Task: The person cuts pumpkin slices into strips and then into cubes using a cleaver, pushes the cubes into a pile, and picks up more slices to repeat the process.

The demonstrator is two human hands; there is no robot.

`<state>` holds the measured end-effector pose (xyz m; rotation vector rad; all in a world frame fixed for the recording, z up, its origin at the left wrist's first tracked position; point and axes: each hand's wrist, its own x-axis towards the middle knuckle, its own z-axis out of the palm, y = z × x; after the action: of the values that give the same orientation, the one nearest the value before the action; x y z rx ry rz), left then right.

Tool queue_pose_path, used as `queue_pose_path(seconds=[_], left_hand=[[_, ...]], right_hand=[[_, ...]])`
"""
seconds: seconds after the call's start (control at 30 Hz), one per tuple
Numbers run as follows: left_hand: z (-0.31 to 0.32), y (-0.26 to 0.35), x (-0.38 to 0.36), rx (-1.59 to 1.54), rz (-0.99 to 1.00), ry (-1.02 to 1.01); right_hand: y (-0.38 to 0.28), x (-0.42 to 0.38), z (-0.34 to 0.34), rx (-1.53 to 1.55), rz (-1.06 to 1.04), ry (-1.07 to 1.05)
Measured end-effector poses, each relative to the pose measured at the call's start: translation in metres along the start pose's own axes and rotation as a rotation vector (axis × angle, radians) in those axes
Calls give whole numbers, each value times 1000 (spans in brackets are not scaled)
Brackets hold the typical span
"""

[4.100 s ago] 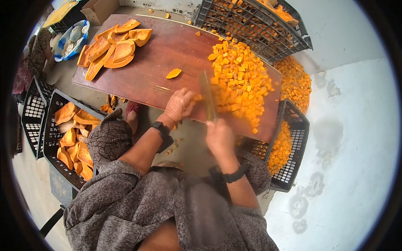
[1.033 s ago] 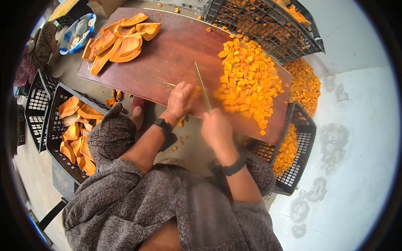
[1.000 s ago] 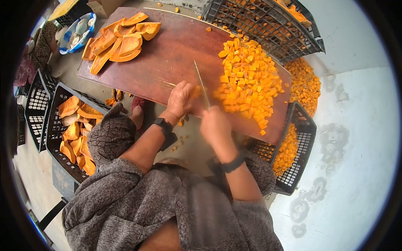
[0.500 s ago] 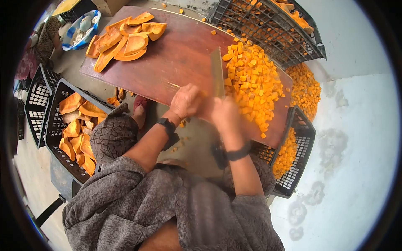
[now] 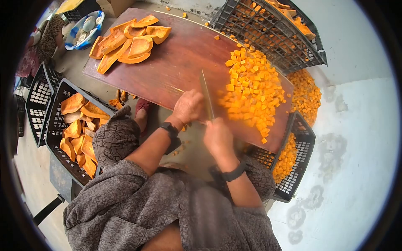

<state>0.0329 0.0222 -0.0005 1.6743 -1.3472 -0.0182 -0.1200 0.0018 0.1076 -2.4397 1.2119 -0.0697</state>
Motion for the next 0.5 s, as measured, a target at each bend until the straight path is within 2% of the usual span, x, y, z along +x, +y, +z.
queue_pose_path(seconds=[0.13,0.23,0.3,0.37,0.43,0.5], left_hand=[[-3,2,2,-4,35,-19],[2,-2,0,-9,-24,-102],[10,-10,-3,124,4,-194],[2,-7,-2,100,2,-159],[0,-1,-2,69,-2,-117],[-1,1,2,-32,-28,-10]], right_hand=[[2,18,12,12,-42,-23],[2,30,16,-31,-67,37],[13,42,27,-38,-53,86],[14,54,25,-39,-51,135],[16,59,7,21,47,81],[41,65,16,28,49,155]])
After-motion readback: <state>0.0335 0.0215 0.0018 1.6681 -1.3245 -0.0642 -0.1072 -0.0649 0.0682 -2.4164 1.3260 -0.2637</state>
